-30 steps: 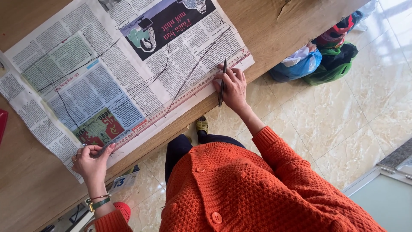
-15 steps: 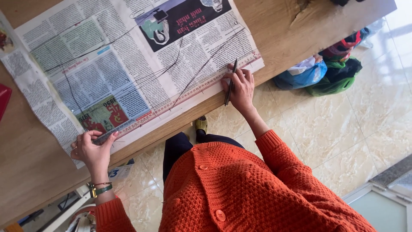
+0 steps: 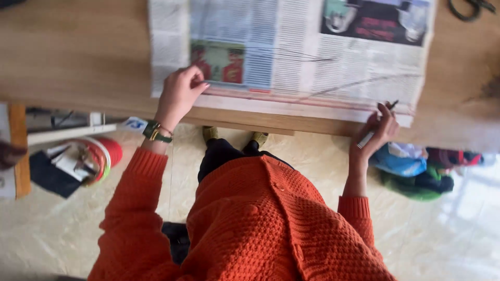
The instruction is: Drawing a pattern on newspaper using a ruler and a pen.
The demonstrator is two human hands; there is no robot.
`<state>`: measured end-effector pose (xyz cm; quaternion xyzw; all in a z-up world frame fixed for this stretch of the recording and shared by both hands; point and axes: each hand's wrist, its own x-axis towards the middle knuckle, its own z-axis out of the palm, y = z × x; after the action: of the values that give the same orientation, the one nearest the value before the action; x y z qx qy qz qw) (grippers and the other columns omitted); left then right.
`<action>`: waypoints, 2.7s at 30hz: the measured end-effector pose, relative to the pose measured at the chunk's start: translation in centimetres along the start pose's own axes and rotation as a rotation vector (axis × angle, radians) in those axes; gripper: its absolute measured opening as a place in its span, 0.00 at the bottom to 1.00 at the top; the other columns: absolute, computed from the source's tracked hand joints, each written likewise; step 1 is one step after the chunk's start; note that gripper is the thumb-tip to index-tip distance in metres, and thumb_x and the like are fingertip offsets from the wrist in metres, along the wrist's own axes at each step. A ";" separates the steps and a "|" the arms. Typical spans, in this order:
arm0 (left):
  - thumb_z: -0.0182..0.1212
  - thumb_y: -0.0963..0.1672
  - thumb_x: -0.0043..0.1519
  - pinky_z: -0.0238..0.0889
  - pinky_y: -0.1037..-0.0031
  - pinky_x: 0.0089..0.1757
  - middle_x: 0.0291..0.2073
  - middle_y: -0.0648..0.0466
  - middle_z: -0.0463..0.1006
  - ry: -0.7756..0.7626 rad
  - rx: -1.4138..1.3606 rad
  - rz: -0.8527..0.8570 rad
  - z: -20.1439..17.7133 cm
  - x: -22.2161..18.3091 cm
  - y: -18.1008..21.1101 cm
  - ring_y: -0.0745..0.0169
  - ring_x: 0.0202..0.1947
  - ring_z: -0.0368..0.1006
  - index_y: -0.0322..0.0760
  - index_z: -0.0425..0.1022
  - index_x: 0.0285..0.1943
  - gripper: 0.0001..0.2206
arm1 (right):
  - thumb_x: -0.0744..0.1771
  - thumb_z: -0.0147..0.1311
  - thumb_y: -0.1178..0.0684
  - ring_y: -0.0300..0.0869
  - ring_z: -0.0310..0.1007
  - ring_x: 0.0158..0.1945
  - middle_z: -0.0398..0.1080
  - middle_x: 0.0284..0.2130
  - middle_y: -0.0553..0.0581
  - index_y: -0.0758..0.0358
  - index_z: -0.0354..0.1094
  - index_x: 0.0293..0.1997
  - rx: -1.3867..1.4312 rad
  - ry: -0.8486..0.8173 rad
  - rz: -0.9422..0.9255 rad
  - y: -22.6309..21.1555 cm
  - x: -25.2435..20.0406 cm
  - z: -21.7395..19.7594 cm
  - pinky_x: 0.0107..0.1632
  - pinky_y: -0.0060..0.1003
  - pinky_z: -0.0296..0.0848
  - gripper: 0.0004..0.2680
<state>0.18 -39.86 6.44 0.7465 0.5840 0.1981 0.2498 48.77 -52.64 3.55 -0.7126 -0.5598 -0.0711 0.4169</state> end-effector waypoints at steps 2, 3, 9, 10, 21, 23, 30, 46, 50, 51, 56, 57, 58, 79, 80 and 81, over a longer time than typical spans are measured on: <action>0.73 0.41 0.57 0.71 0.62 0.37 0.27 0.53 0.78 0.035 -0.047 -0.031 -2.1 -0.4 -0.8 0.48 0.33 0.78 0.42 0.74 0.37 0.09 | 0.73 0.48 0.60 0.54 0.69 0.50 0.71 0.46 0.61 0.60 0.69 0.55 0.118 -0.036 0.000 -4.9 0.7 0.6 0.58 0.46 0.63 0.07; 0.72 0.40 0.57 0.71 0.65 0.36 0.26 0.54 0.78 0.050 -0.095 -0.028 -3.2 -0.5 -1.1 0.52 0.31 0.78 0.40 0.74 0.36 0.08 | 0.75 0.44 0.56 0.51 0.71 0.48 0.69 0.45 0.58 0.61 0.70 0.56 0.214 -0.050 0.025 -7.4 0.9 0.7 0.57 0.44 0.66 0.08; 0.69 0.36 0.57 0.72 0.63 0.35 0.29 0.45 0.79 0.002 -0.243 -0.019 -6.4 -1.3 -5.8 0.47 0.31 0.79 0.34 0.75 0.39 0.08 | 0.72 0.50 0.60 0.44 0.76 0.34 0.73 0.33 0.61 0.65 0.62 0.46 0.877 -0.512 0.255 -24.9 -2.9 8.5 0.46 0.39 0.73 0.02; 0.69 0.36 0.57 0.72 0.63 0.35 0.29 0.45 0.79 0.000 -0.243 -0.015 -6.3 -1.2 -6.3 0.47 0.31 0.79 0.34 0.75 0.39 0.08 | 0.72 0.50 0.60 0.44 0.76 0.34 0.73 0.33 0.61 0.65 0.62 0.46 0.876 -0.508 0.256 -26.9 -3.6 9.8 0.46 0.39 0.73 0.02; 0.73 0.37 0.52 0.73 0.64 0.34 0.27 0.51 0.78 -0.209 -0.207 0.084 -5.5 1.2 -7.5 0.50 0.33 0.80 0.38 0.68 0.35 0.13 | 0.69 0.56 0.61 0.41 0.72 0.29 0.71 0.22 0.59 0.65 0.63 0.39 0.814 -0.577 0.126 -32.2 -8.1 21.1 0.41 0.37 0.71 0.04; 0.71 0.37 0.54 0.73 0.63 0.34 0.28 0.50 0.78 -0.224 -0.221 0.085 -6.2 1.1 -7.1 0.49 0.34 0.80 0.39 0.68 0.35 0.13 | 0.69 0.57 0.60 0.44 0.73 0.27 0.71 0.21 0.58 0.63 0.64 0.38 0.722 -0.570 0.096 -32.1 -8.0 21.0 0.39 0.37 0.71 0.05; 0.69 0.36 0.56 0.73 0.63 0.34 0.29 0.50 0.76 -0.252 -0.119 0.160 -5.4 1.8 -7.6 0.48 0.34 0.80 0.41 0.66 0.37 0.13 | 0.69 0.55 0.60 0.45 0.72 0.26 0.70 0.19 0.58 0.63 0.63 0.36 0.633 -0.563 0.119 -33.1 -7.8 20.2 0.38 0.39 0.70 0.05; 0.67 0.34 0.55 0.73 0.62 0.33 0.30 0.42 0.77 -0.274 -0.138 0.258 -5.4 1.5 -7.8 0.43 0.33 0.80 0.37 0.64 0.38 0.14 | 0.68 0.54 0.61 0.56 0.74 0.26 0.67 0.18 0.64 0.64 0.62 0.36 0.610 -0.519 0.076 -33.5 -7.9 20.3 0.38 0.43 0.71 0.04; 0.66 0.33 0.56 0.73 0.60 0.32 0.32 0.38 0.77 -0.217 -0.113 0.279 -3.1 1.3 -8.5 0.42 0.33 0.80 0.35 0.66 0.40 0.13 | 0.71 0.46 0.59 0.40 0.69 0.23 0.67 0.16 0.53 0.61 0.60 0.37 0.848 -0.500 0.324 -34.5 -6.9 17.2 0.41 0.35 0.70 0.04; 0.65 0.33 0.56 0.73 0.60 0.32 0.33 0.36 0.77 -0.191 -0.094 0.284 -2.4 1.3 -8.8 0.41 0.33 0.80 0.34 0.67 0.41 0.12 | 0.72 0.45 0.58 0.41 0.70 0.25 0.67 0.16 0.54 0.61 0.59 0.39 0.889 -0.468 0.359 -34.5 -6.7 16.3 0.44 0.37 0.70 0.04; 0.72 0.41 0.51 0.68 0.61 0.36 0.39 0.41 0.75 -0.119 0.264 0.364 -4.8 0.8 -3.6 0.48 0.38 0.76 0.35 0.72 0.44 0.16 | 0.74 0.38 0.55 0.45 0.75 0.34 0.72 0.27 0.61 0.64 0.60 0.49 0.772 -0.341 0.384 -31.3 -7.1 11.9 0.53 0.46 0.73 0.06; 0.78 0.51 0.49 0.65 0.59 0.39 0.42 0.44 0.74 -0.140 0.330 0.347 -4.8 0.5 -2.7 0.48 0.44 0.73 0.37 0.71 0.48 0.25 | 0.75 0.35 0.53 0.44 0.75 0.35 0.73 0.31 0.63 0.65 0.62 0.53 0.710 -0.277 0.375 -30.5 -7.2 11.1 0.52 0.46 0.72 0.09; 0.78 0.51 0.49 0.65 0.59 0.39 0.42 0.44 0.74 -0.132 0.330 0.350 -4.0 0.7 -3.0 0.48 0.44 0.73 0.37 0.71 0.48 0.25 | 0.75 0.35 0.53 0.44 0.75 0.35 0.73 0.31 0.63 0.65 0.62 0.53 0.711 -0.274 0.368 -29.7 -7.2 10.3 0.52 0.46 0.72 0.09; 0.47 0.48 0.74 0.66 0.66 0.44 0.30 0.51 0.69 -0.604 -0.724 0.506 2.7 -3.0 1.7 0.53 0.38 0.71 0.35 0.69 0.38 0.15 | 0.74 0.35 0.60 0.50 0.64 0.66 0.59 0.67 0.59 0.47 0.42 0.43 0.814 0.369 0.669 -33.8 -2.6 6.3 0.64 0.56 0.66 0.08; 0.45 0.48 0.74 0.66 0.65 0.43 0.31 0.52 0.68 -0.531 -0.742 0.606 1.9 -2.6 1.9 0.52 0.39 0.72 0.36 0.69 0.41 0.14 | 0.74 0.37 0.58 0.46 0.70 0.58 0.66 0.60 0.59 0.47 0.45 0.42 0.926 0.300 0.704 -35.8 -2.7 7.1 0.59 0.48 0.72 0.07; 0.44 0.48 0.74 0.66 0.65 0.42 0.32 0.54 0.67 -0.456 -0.760 0.706 1.2 -2.3 2.1 0.51 0.40 0.73 0.37 0.69 0.43 0.13 | 0.74 0.38 0.55 0.43 0.77 0.51 0.73 0.53 0.59 0.48 0.48 0.41 1.038 0.229 0.735 -37.9 -2.7 7.9 0.54 0.40 0.78 0.06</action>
<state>1.94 -42.63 6.78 0.7780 0.1178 0.2995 0.5395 12.46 -48.31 16.41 -0.5512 -0.1929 0.2809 0.7616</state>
